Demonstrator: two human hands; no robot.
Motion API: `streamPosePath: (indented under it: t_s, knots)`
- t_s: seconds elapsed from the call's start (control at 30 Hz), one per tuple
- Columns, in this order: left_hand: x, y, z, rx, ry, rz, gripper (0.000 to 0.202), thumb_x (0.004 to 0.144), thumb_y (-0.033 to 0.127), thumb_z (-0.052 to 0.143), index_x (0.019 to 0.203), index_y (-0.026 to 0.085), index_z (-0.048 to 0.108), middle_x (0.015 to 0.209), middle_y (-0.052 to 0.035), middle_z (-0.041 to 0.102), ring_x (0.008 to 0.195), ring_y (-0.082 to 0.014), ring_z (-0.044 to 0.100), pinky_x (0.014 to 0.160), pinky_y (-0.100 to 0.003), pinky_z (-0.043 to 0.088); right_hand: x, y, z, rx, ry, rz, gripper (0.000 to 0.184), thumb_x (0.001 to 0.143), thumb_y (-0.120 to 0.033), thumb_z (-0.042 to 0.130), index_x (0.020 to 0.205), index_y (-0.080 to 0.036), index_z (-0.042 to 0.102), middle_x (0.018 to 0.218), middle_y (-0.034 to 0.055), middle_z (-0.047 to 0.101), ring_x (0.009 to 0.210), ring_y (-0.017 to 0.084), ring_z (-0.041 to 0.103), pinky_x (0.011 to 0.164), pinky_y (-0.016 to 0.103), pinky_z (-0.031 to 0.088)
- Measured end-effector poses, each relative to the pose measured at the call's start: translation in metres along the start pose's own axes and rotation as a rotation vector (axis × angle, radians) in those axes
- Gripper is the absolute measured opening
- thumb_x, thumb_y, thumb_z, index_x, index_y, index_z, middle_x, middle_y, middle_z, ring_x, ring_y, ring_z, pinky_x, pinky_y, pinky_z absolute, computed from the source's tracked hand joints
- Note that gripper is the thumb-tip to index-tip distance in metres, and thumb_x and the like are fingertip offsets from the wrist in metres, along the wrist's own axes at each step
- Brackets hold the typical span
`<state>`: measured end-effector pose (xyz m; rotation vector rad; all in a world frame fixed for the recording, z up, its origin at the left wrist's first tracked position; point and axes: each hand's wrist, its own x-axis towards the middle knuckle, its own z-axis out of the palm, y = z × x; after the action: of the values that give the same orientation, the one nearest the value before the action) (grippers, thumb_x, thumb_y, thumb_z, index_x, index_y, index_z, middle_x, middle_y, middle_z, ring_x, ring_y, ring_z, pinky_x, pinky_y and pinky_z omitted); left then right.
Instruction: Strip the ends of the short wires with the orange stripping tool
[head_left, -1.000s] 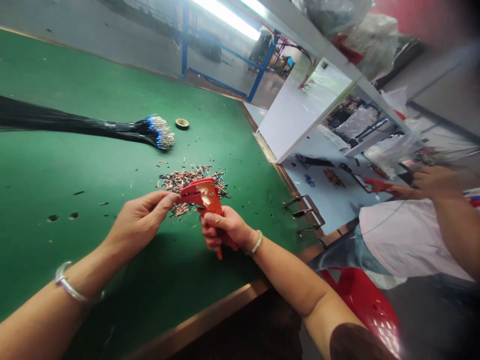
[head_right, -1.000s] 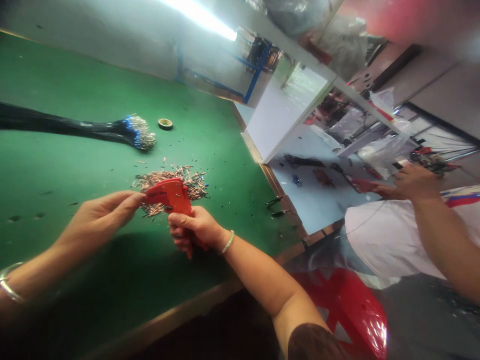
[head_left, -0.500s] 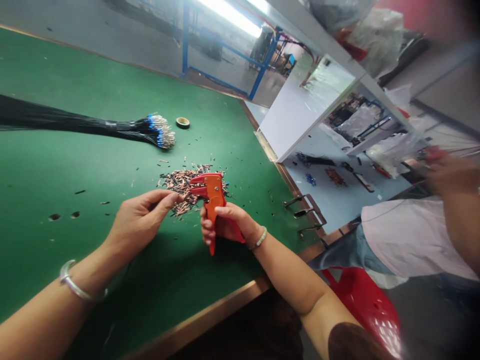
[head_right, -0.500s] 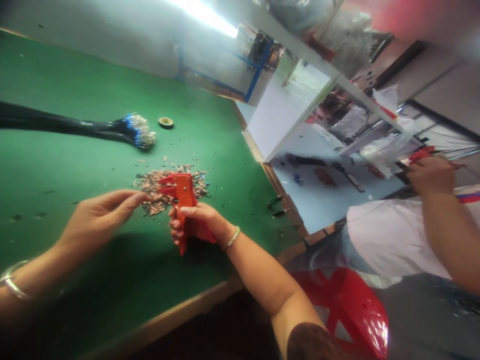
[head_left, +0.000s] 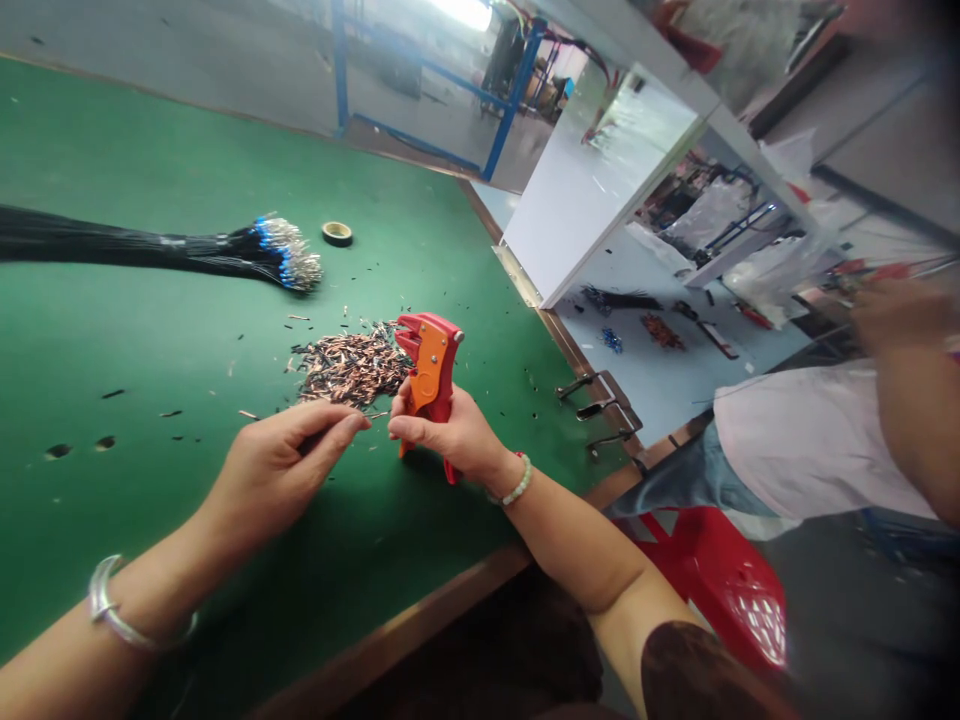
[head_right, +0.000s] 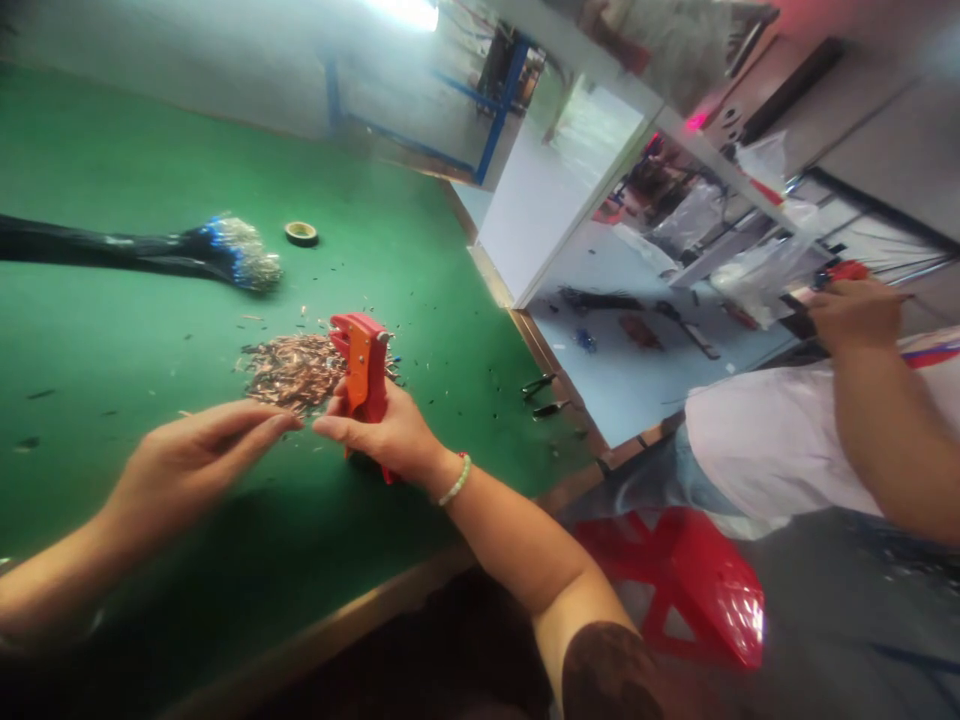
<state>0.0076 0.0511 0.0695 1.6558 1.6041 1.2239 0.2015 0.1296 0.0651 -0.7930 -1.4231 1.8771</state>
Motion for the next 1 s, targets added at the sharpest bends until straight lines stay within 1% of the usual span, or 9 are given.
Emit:
streamPosePath:
  t_s: [0.1, 0.2, 0.27, 0.33, 0.5, 0.6, 0.77, 0.87, 1.0]
  knots:
    - [-0.003, 0.000, 0.005, 0.026, -0.021, 0.028, 0.030, 0.091, 0.052, 0.063, 0.084, 0.025, 0.077, 0.081, -0.0017, 0.079, 0.069, -0.0179, 0.069, 0.070, -0.027, 0.055, -0.004, 0.001, 0.001, -0.109, 0.029, -0.073, 0.043, 0.074, -0.039, 0.090, 0.097, -0.020, 0.059, 0.089, -0.0020, 0.061, 0.073, 0.012, 0.055, 0.072, 0.029, 0.051]
    - [-0.005, 0.001, 0.009, 0.030, -0.035, 0.042, 0.031, 0.092, 0.052, 0.063, 0.085, 0.025, 0.076, 0.082, -0.0020, 0.079, 0.070, -0.0182, 0.069, 0.071, -0.027, 0.055, -0.006, 0.005, 0.000, -0.221, 0.035, -0.150, 0.032, 0.082, -0.036, 0.082, 0.098, -0.021, 0.059, 0.090, -0.0019, 0.060, 0.075, 0.012, 0.054, 0.076, 0.030, 0.050]
    - [-0.005, 0.001, 0.009, 0.022, -0.040, 0.066, 0.030, 0.093, 0.051, 0.063, 0.085, 0.025, 0.076, 0.081, -0.0017, 0.078, 0.070, -0.0180, 0.069, 0.069, -0.026, 0.054, -0.006, 0.006, 0.000, -0.260, 0.035, -0.172, 0.028, 0.085, -0.036, 0.078, 0.099, -0.021, 0.058, 0.091, -0.0013, 0.059, 0.077, 0.012, 0.053, 0.078, 0.031, 0.050]
    - [-0.005, 0.001, 0.009, 0.007, -0.044, 0.086, 0.028, 0.093, 0.049, 0.063, 0.084, 0.025, 0.076, 0.081, -0.0014, 0.078, 0.070, -0.0177, 0.069, 0.067, -0.026, 0.054, -0.006, 0.005, 0.000, -0.246, 0.031, -0.164, 0.026, 0.086, -0.036, 0.075, 0.098, -0.021, 0.057, 0.090, -0.0010, 0.058, 0.076, 0.013, 0.053, 0.077, 0.032, 0.050]
    - [-0.004, 0.005, 0.007, -0.020, -0.043, 0.075, 0.024, 0.092, 0.044, 0.065, 0.084, 0.025, 0.077, 0.082, -0.0015, 0.080, 0.071, -0.0174, 0.071, 0.068, -0.025, 0.054, -0.006, -0.001, 0.003, -0.171, 0.024, -0.167, 0.026, 0.085, -0.034, 0.073, 0.099, -0.022, 0.055, 0.089, -0.0007, 0.057, 0.076, 0.013, 0.054, 0.076, 0.032, 0.051]
    - [-0.003, 0.006, 0.007, -0.049, -0.041, 0.052, 0.024, 0.092, 0.044, 0.065, 0.085, 0.025, 0.078, 0.084, -0.0021, 0.081, 0.073, -0.0180, 0.072, 0.070, -0.026, 0.055, -0.006, -0.004, 0.003, -0.166, 0.026, -0.176, 0.024, 0.085, -0.034, 0.074, 0.097, -0.022, 0.056, 0.089, -0.0002, 0.058, 0.078, 0.014, 0.055, 0.078, 0.033, 0.051]
    - [-0.003, 0.007, 0.008, -0.076, -0.044, 0.020, 0.024, 0.090, 0.044, 0.066, 0.085, 0.024, 0.079, 0.084, -0.0029, 0.081, 0.074, -0.0191, 0.073, 0.071, -0.027, 0.056, -0.008, -0.008, 0.004, -0.184, 0.064, -0.166, 0.024, 0.085, -0.031, 0.074, 0.099, -0.021, 0.057, 0.092, 0.0012, 0.059, 0.079, 0.014, 0.057, 0.077, 0.033, 0.053]
    - [-0.004, 0.009, 0.007, -0.095, -0.053, 0.004, 0.023, 0.089, 0.042, 0.068, 0.086, 0.022, 0.079, 0.084, -0.0023, 0.081, 0.074, -0.0183, 0.072, 0.071, -0.026, 0.056, -0.009, -0.009, 0.005, -0.188, 0.074, -0.195, 0.024, 0.085, -0.031, 0.075, 0.098, -0.021, 0.057, 0.091, 0.0009, 0.059, 0.077, 0.014, 0.056, 0.076, 0.033, 0.053]
    - [-0.006, 0.008, 0.008, -0.080, -0.019, -0.006, 0.022, 0.089, 0.040, 0.068, 0.087, 0.020, 0.079, 0.084, -0.0019, 0.081, 0.074, -0.0165, 0.071, 0.072, -0.025, 0.056, -0.007, -0.005, 0.003, -0.211, 0.083, -0.245, 0.028, 0.083, -0.033, 0.076, 0.099, -0.022, 0.057, 0.090, 0.0005, 0.060, 0.077, 0.014, 0.057, 0.077, 0.033, 0.054]
